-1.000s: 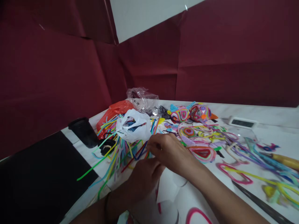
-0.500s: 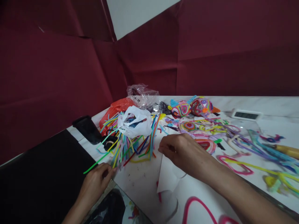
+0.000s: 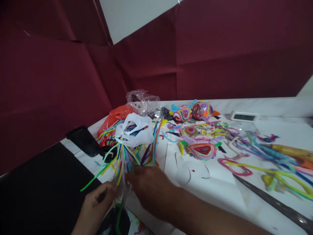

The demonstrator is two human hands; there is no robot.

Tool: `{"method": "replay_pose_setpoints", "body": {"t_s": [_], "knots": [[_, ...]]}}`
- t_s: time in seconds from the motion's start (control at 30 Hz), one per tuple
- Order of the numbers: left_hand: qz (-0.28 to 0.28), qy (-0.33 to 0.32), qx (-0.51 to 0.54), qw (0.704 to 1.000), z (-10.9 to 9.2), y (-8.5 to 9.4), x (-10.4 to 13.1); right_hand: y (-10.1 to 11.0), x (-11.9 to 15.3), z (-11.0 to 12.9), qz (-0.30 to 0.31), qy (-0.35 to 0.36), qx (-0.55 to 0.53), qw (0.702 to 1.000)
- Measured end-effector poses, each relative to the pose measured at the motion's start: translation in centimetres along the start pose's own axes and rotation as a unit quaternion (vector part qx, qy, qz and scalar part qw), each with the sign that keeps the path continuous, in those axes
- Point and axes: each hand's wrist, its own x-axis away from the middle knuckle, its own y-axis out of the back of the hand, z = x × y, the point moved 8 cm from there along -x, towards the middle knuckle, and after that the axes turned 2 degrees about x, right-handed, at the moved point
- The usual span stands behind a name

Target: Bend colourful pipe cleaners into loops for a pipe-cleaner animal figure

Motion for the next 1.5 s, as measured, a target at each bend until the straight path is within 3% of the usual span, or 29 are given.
{"method": "replay_pose_setpoints", "body": {"t_s": [0.13,0.23,0.37,0.43,0.67,0.83,1.0,1.13,1.27,1.33,1.4,1.43,1.5], "knots": [[-0.024,-0.024,0.027,0.999,0.0,-0.9,-0.6,-2.5,-2.6,1.4,-0.024,0.041,0.071,0.996],[-0.006,-0.050,0.035,0.998,0.2,-1.0,-1.3,-3.4,-4.1,1.3,0.003,0.075,0.103,0.992],[-0.026,-0.191,-0.034,0.981,-0.9,0.0,-2.5,-3.1,-4.9,0.4,0.007,0.079,0.136,0.988],[-0.004,-0.235,-0.098,0.967,-0.7,-0.8,-3.3,-2.7,-5.0,-0.1,-0.007,0.071,0.144,0.987],[0.051,-0.235,-0.152,0.959,1.7,-4.1,-5.5,-2.4,-4.3,-0.4,-0.035,0.061,0.130,0.989],[0.060,-0.241,-0.247,0.936,2.6,-4.9,-6.4,-2.6,-3.3,0.3,-0.034,0.073,0.131,0.988],[0.052,-0.243,-0.357,0.900,3.1,-5.1,-7.3,-1.7,-2.1,2.2,-0.089,0.109,0.135,0.981],[0.024,-0.262,-0.388,0.883,3.0,-4.9,-8.2,1.0,-0.2,4.0,-0.181,0.155,0.120,0.964],[0.030,-0.259,-0.400,0.878,3.1,-4.7,-9.5,6.0,2.6,3.8,-0.218,0.161,0.026,0.962],[0.031,-0.259,-0.403,0.878,2.8,-4.5,-10.0,9.4,4.0,2.4,-0.237,0.106,-0.054,0.964],[0.033,-0.271,-0.403,0.874,2.3,-4.3,-10.3,13.3,6.0,0.9,-0.309,0.055,-0.107,0.943],[0.031,-0.284,-0.400,0.871,1.9,-4.2,-10.3,15.2,7.1,0.1,-0.360,0.020,-0.118,0.925],[0.037,-0.310,-0.395,0.864,1.0,-4.0,-10.2,17.5,8.5,-0.9,-0.386,-0.031,-0.081,0.919]]}}
